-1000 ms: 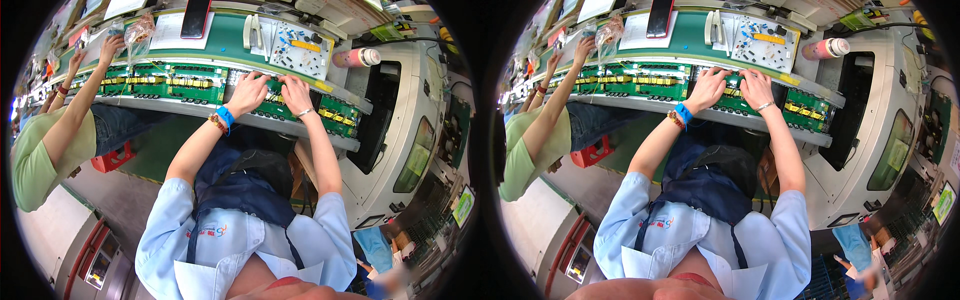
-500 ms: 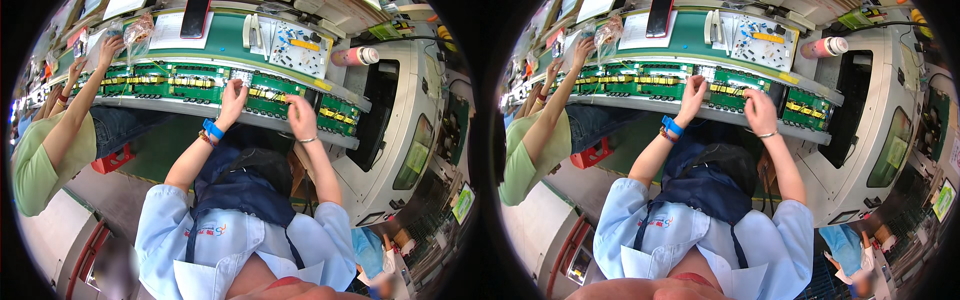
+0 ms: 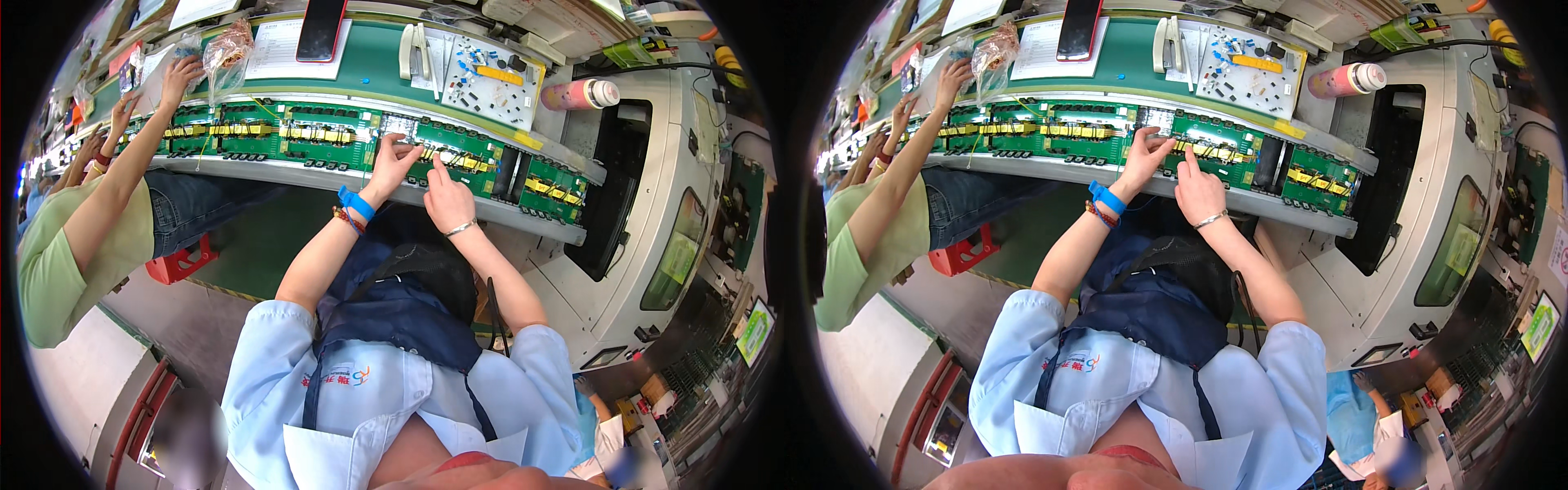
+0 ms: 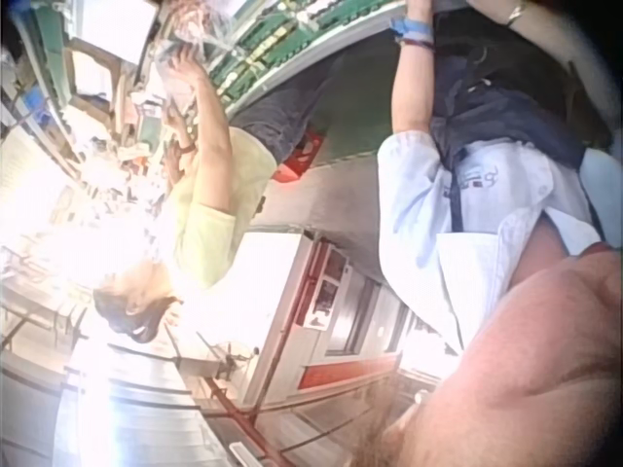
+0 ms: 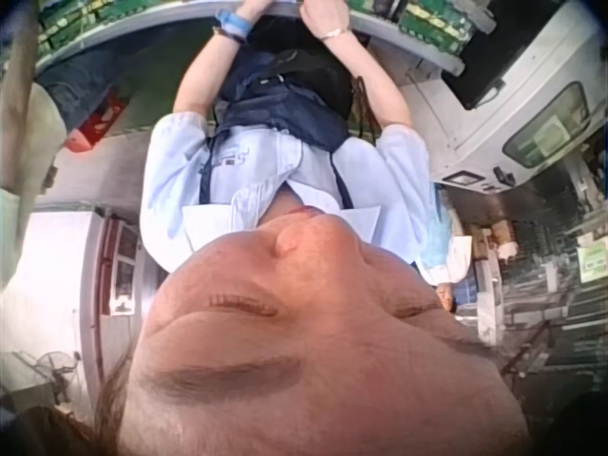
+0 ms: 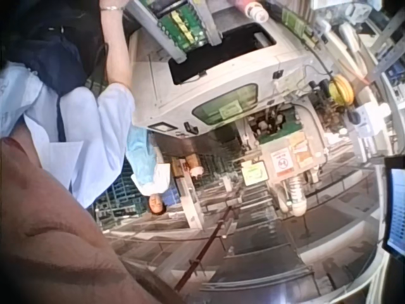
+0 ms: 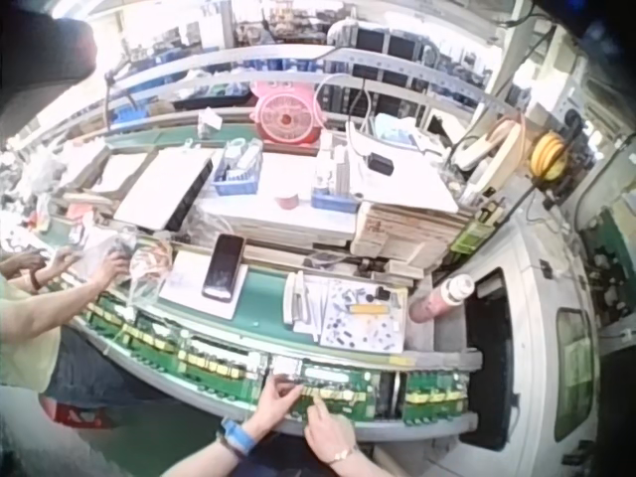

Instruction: The recorder is assembling electronic components onto PCB boards on a conveyor belt.

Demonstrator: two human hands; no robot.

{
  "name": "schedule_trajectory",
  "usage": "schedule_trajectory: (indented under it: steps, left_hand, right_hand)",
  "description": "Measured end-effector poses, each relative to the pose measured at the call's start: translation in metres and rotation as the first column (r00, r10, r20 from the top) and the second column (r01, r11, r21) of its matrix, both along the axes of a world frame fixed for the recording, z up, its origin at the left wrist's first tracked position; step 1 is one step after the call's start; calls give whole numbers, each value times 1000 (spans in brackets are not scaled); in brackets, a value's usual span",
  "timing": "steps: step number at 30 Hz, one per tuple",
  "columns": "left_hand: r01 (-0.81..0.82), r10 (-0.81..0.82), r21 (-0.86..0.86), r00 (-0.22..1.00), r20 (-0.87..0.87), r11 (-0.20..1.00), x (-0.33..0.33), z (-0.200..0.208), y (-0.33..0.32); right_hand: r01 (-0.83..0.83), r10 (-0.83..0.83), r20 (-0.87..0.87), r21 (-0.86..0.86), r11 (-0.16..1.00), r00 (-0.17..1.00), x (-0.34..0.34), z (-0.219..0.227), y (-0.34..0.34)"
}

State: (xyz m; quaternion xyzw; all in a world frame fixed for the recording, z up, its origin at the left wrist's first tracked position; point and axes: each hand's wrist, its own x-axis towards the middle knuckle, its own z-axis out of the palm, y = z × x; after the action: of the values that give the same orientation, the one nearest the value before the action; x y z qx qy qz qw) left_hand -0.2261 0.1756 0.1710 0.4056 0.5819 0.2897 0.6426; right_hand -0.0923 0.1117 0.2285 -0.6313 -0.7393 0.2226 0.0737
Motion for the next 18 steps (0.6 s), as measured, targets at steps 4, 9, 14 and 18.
schedule_trajectory:
  steps: [4,9,14,18]
  left_hand:
    - [5,-5,54,1000,13,999,0,-8,-3]
    - [-9,5,101,999,37,995,3,-15,-5]
    - [39,-19,220,996,-93,975,6,-3,-13]
    - [433,30,699,839,-544,569,11,54,-28]
  right_hand:
    - [5,-3,52,-39,999,999,-6,4,2]
    - [50,-51,54,23,998,997,-10,-2,-4]
    - [124,-132,-77,-91,988,988,10,10,-15]
    - [247,-246,-68,4,969,967,40,15,-45]
